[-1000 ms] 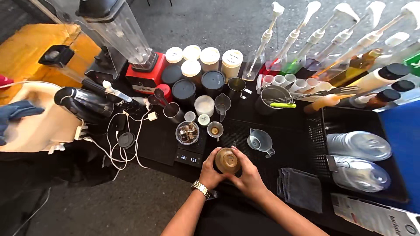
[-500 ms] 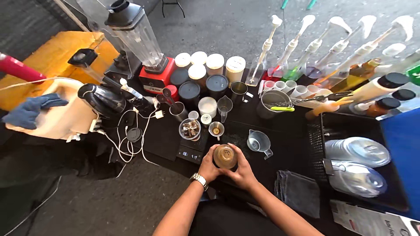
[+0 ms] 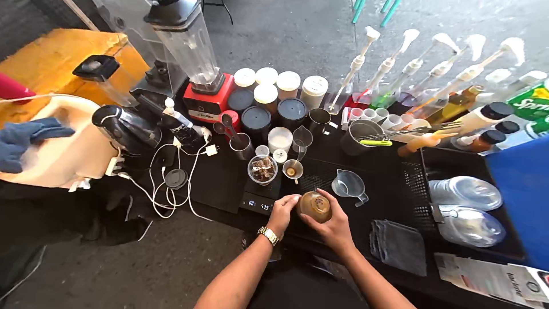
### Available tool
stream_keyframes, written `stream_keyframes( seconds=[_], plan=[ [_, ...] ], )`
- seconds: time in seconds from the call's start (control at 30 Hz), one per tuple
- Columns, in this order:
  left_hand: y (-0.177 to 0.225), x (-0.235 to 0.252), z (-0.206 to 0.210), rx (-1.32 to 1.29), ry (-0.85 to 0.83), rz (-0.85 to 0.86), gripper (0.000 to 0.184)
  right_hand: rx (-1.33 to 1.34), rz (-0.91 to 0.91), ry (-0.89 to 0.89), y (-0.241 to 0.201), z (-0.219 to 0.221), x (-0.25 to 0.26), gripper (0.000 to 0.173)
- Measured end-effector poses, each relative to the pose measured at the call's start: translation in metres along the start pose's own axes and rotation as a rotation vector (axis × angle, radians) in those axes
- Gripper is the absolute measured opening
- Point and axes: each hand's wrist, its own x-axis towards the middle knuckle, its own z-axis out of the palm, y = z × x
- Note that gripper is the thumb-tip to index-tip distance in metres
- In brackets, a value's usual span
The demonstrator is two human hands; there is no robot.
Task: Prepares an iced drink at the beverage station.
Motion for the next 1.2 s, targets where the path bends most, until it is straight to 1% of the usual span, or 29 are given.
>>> stream_keyframes(
  seconds=[0.13, 0.27, 0.37, 0.4, 0.43, 0.5, 0.53, 0.57, 0.63, 0.7, 0.77, 0.8, 0.87, 0.93, 1.0, 1.1, 1.2],
  plan=[
    [-0.006, 0.008, 0.008, 0.016, 0.037, -0.007, 0.02, -0.034, 0.006, 0.024, -0.001, 0.005, -0.006, 0.094],
    [-0.013, 0.01, 0.007, 0.085, 0.025, -0.007, 0.021, -0.039, -0.027, 0.062, 0.005, 0.013, -0.011, 0.094],
    [-0.011, 0.015, 0.005, 0.131, -0.003, -0.012, 0.022, -0.031, -0.059, 0.084, 0.007, 0.014, -0.006, 0.092],
    [-0.011, 0.014, 0.004, 0.154, -0.019, -0.012, 0.023, -0.021, -0.063, 0.084, 0.008, 0.013, -0.008, 0.094],
    [-0.01, 0.012, 0.003, 0.183, -0.036, -0.015, 0.025, 0.004, -0.063, 0.081, 0.009, 0.012, -0.012, 0.1],
    [-0.004, 0.013, 0.001, 0.244, -0.059, -0.021, 0.032, 0.061, -0.071, 0.102, 0.016, 0.016, -0.019, 0.122],
    [0.0, 0.012, 0.001, 0.264, -0.06, -0.031, 0.036, 0.069, -0.062, 0.131, 0.021, 0.021, -0.023, 0.129],
    [0.004, 0.01, 0.0, 0.278, -0.062, -0.047, 0.041, 0.068, -0.053, 0.165, 0.025, 0.027, -0.027, 0.131],
    [0.01, -0.002, -0.009, 0.307, -0.062, -0.059, 0.049, 0.045, -0.047, 0.233, 0.029, 0.038, -0.027, 0.124],
    [0.015, -0.023, -0.027, 0.378, -0.09, -0.026, 0.049, -0.005, -0.029, 0.271, 0.026, 0.04, -0.021, 0.12],
    [0.016, -0.046, -0.057, 0.434, -0.119, 0.018, 0.046, -0.069, -0.04, 0.259, 0.017, 0.032, -0.007, 0.118],
    [0.012, -0.061, -0.074, 0.439, -0.107, 0.026, 0.044, -0.098, -0.053, 0.235, 0.01, 0.024, -0.001, 0.117],
    [-0.001, -0.09, -0.114, 0.426, -0.021, 0.032, 0.041, -0.157, -0.096, 0.156, -0.007, 0.01, 0.018, 0.111],
    [-0.021, -0.118, -0.154, 0.41, 0.113, -0.001, 0.038, -0.238, -0.154, 0.063, -0.025, -0.003, 0.037, 0.105],
    [-0.047, -0.146, -0.19, 0.398, 0.257, -0.074, 0.035, -0.333, -0.215, -0.015, -0.039, -0.012, 0.053, 0.101],
    [-0.086, -0.182, -0.236, 0.395, 0.441, -0.242, 0.033, -0.494, -0.289, -0.103, -0.054, -0.014, 0.072, 0.104],
    [-0.124, -0.213, -0.274, 0.416, 0.527, -0.43, 0.035, -0.605, -0.298, -0.155, -0.066, -0.011, 0.083, 0.101]
  ],
)
